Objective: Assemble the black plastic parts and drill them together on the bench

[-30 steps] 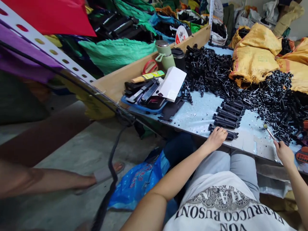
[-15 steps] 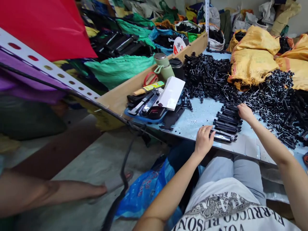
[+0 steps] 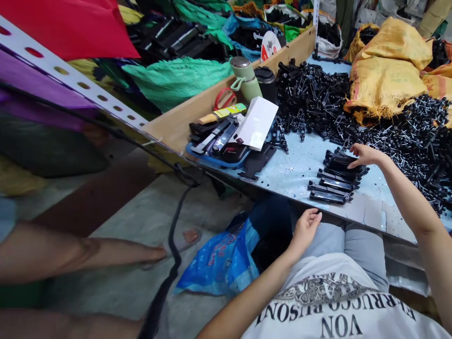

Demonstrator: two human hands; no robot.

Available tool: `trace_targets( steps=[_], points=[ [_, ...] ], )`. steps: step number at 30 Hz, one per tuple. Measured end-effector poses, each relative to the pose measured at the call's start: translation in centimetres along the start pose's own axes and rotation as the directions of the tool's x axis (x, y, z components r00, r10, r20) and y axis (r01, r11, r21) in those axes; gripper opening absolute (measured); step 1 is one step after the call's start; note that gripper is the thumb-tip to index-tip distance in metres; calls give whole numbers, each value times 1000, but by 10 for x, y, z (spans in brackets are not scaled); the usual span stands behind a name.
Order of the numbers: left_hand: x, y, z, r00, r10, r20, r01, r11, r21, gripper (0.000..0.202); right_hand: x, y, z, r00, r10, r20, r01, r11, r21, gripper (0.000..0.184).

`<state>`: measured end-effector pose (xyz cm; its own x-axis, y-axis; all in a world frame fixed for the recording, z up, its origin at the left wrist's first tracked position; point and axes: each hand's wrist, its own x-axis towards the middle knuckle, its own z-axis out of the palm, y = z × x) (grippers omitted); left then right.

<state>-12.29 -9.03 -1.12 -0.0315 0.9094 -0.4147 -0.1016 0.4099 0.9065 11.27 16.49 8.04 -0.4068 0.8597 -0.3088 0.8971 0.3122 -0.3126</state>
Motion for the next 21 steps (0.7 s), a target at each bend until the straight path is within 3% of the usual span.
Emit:
trace_targets(
  steps=[3, 5, 9, 11, 16, 21],
  points=[
    [-3, -6, 12, 963, -267, 34, 268, 942, -203, 57, 6, -7, 6, 994, 62, 93, -67, 996, 55, 96],
    [-4, -6, 21, 944, -327, 50, 325, 890, -320, 59, 8, -16, 13, 985, 76, 156, -83, 996, 42, 98],
    [-2, -2, 37, 973, -228, -25, 170, 790, -588, 50, 2, -41, 29, 943, 113, 315, -105, 994, -42, 92],
    [-1, -1, 42, 978, -187, -95, 71, 720, -690, 47, -5, -55, 39, 933, 61, 355, -67, 998, 5, 89],
    [-4, -9, 42, 973, -126, -191, -62, 659, -750, 49, -19, -70, 64, 958, -30, 286, -5, 993, 120, 95],
    [-10, -11, 37, 982, -105, -158, -56, 638, -768, 64, -30, -66, 78, 957, -66, 281, -17, 959, 283, 88]
  ],
)
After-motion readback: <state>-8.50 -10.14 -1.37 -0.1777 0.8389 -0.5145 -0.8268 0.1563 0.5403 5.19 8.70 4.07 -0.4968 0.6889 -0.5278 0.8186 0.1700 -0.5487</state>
